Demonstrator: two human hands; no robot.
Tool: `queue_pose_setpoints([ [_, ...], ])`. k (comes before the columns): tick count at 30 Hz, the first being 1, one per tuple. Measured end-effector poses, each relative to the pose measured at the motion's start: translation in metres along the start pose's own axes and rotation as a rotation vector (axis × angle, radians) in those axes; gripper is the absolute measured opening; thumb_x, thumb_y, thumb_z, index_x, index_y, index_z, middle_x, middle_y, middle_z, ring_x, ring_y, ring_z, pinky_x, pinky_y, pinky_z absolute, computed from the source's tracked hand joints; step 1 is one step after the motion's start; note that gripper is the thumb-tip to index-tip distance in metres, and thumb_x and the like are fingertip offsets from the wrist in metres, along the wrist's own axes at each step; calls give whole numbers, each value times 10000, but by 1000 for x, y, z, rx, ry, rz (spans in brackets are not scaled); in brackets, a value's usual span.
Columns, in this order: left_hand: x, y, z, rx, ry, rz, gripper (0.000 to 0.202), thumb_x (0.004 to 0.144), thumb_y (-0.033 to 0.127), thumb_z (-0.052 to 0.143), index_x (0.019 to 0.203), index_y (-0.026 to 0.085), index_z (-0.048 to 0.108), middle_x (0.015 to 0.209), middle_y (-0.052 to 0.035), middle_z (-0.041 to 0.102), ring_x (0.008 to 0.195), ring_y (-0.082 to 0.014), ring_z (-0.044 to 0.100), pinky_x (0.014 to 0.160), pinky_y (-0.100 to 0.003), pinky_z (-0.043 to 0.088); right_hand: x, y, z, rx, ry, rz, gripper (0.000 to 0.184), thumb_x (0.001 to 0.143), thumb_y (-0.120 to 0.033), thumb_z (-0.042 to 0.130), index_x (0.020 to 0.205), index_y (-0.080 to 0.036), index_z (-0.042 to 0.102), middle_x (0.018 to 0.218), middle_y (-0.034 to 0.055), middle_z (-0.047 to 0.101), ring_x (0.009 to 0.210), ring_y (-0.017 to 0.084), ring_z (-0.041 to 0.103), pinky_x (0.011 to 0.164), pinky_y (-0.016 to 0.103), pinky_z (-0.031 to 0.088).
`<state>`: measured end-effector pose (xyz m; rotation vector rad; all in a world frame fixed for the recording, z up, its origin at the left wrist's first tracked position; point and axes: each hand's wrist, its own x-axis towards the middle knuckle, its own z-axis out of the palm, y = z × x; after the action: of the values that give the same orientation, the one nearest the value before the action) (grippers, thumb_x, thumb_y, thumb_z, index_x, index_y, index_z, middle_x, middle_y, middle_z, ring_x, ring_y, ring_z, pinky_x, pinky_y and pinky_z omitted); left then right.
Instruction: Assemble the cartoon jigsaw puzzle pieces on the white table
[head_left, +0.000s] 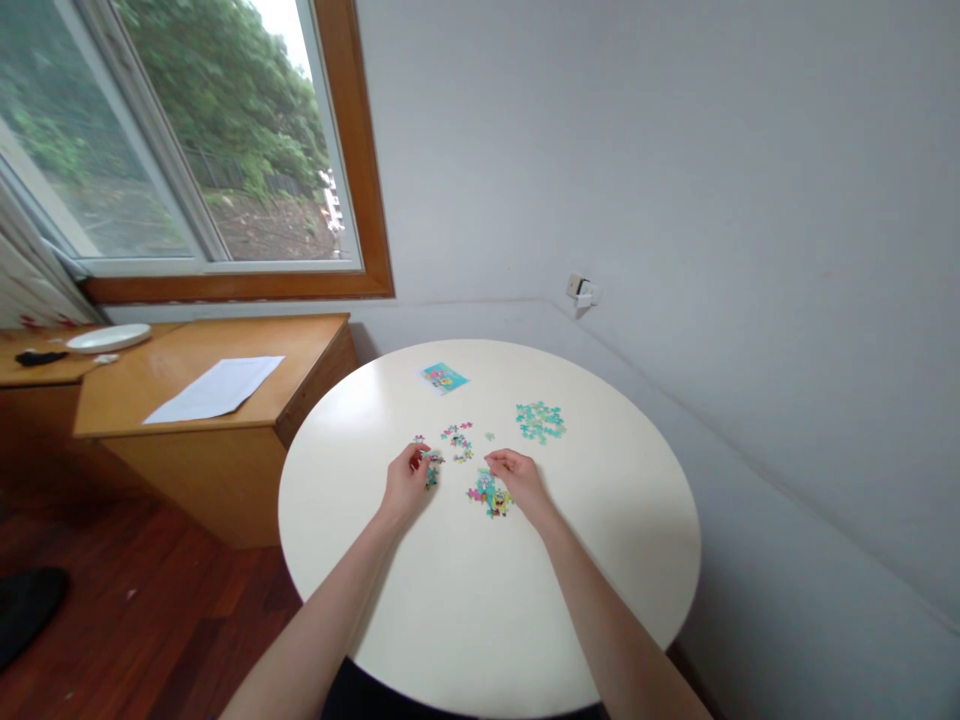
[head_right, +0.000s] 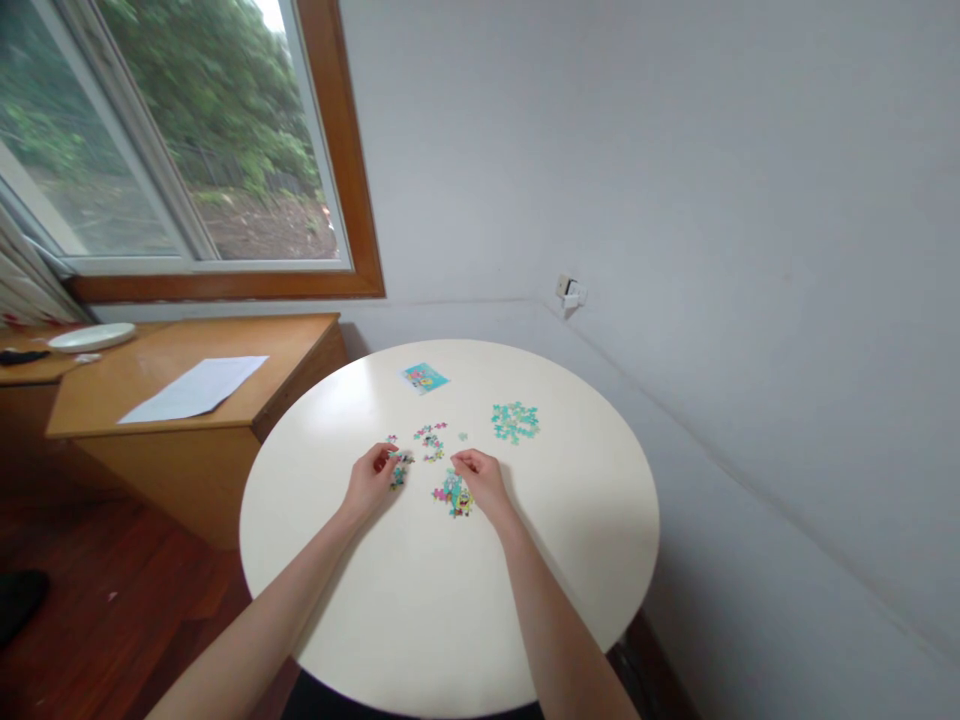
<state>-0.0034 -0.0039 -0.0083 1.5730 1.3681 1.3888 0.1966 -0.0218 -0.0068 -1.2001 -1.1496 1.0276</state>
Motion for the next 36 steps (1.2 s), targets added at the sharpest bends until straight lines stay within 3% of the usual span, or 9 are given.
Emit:
queue_pose_setpoints([
  [13,0,2,-1,27,-20,-5,84,723,222,551,775,198,612,521,38,468,500,-103,400,516,-238,314,-4,-4,1,3,-25,3,244,566,-409,682,645,-181,647,568,0,616,570,144,542,602,284,418],
  [36,0,-4,0,136,-44,50,124,770,214,497,822,192,606,559,28,518,517,-102,433,520,-232,347,-2,5,0,-101,-65,-39,258,626,-406,614,686,-155,637,569,0,592,549,122,518,550,248,394],
])
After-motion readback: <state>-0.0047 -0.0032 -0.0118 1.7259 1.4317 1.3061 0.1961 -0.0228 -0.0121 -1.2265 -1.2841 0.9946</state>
